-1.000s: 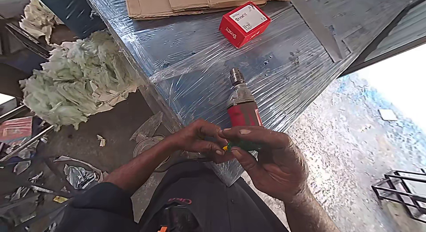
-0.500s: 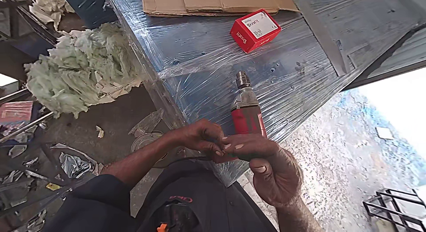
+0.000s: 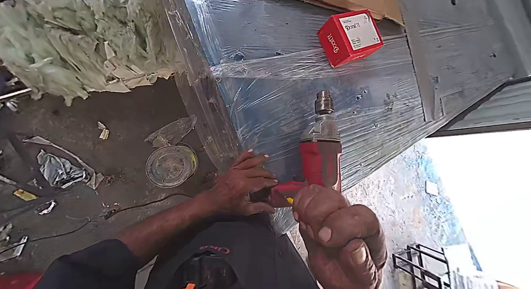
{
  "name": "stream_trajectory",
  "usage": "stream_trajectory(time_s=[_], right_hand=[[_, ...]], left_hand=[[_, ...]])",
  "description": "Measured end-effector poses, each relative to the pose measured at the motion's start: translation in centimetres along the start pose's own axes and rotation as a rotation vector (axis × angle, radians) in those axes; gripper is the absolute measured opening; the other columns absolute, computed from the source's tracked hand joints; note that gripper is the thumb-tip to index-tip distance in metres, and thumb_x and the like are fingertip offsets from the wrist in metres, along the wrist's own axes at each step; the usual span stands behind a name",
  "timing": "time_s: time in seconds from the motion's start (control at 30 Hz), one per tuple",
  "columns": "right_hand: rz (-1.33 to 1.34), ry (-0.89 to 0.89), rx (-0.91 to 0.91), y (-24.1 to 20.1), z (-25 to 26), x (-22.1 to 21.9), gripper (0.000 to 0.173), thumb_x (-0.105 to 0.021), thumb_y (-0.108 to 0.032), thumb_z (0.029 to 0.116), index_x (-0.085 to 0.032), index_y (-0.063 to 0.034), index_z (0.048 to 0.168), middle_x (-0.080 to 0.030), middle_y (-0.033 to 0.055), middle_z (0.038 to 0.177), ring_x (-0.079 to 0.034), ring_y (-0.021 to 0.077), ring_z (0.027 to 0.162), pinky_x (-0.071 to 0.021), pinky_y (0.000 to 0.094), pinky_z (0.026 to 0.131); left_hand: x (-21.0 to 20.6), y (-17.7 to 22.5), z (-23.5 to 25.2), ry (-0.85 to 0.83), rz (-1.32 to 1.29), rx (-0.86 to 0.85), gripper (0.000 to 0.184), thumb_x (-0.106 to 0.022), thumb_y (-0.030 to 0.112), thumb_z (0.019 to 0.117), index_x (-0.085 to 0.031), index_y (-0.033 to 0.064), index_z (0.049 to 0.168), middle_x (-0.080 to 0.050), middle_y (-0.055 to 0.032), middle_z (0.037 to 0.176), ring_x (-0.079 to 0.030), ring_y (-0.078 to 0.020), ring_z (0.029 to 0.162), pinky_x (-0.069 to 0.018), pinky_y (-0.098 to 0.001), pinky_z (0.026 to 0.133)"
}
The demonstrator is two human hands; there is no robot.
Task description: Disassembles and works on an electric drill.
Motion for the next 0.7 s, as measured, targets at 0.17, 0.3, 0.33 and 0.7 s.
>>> stream_trajectory(time_s=[0.17,0.3,0.33,0.7], right_hand=[[0.105,0.087,0.057,0.46,0.69,0.07,0.028,-0.046,-0.034,0.1082,-0.062,-0.0135,0.097,-0.051,-0.0012,0.076,-0.049,0.0091,0.064,-0.0424,0.0227,0.059],[0.161,0.135,0.105,0.66,1.00,-0.09,0.024,-0.051,-0.029,0.1059,-0.060,-0.0126,0.092,-0.047,-0.0014,0.067,-0.043,0.0096,0.055,-0.0393,0.0237,0.052],[0.168,0.159,0.104,0.65,0.96,0.15,0.024,-0.052,-0.029,0.1055,-0.060,-0.0121,0.090,-0.047,-0.0016,0.066,-0.043,0.0097,0.054,-0.0389,0.0239,0.051],[0.226,0.106,0.124,0.48,0.69,0.51,0.027,-0.054,-0.031,0.1044,-0.058,-0.0117,0.086,-0.042,-0.0015,0.060,-0.039,0.0104,0.049,-0.0377,0.0252,0.048]], left_hand=[[-0.10,-0.34,-0.05,0.022,-0.051,0.031,0.047,-0.076,0.058,0.0858,-0.079,0.0194,0.113,-0.074,0.0043,0.123,-0.051,-0.0224,0.140,-0.0210,-0.0541,0.125],[-0.13,-0.39,0.03,0.017,-0.060,0.031,0.047,-0.076,0.056,0.0857,-0.079,0.0193,0.114,-0.074,0.0043,0.124,-0.050,-0.0220,0.141,-0.0210,-0.0537,0.126],[-0.13,-0.37,0.02,0.012,-0.061,0.032,0.047,-0.077,0.056,0.0855,-0.079,0.0193,0.114,-0.074,0.0045,0.124,-0.050,-0.0219,0.141,-0.0213,-0.0536,0.126],[-0.33,-0.36,0.02,0.001,-0.059,0.043,0.048,-0.078,0.057,0.0836,-0.079,0.0191,0.114,-0.074,0.0051,0.124,-0.050,-0.0205,0.141,-0.0184,-0.0538,0.126]])
Point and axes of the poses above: each hand's wrist, its own z-axis towards the middle knuckle, its own x-axis out of the back of the hand, y = z × x, the point moved 10 cm from there along z, towards the middle knuckle
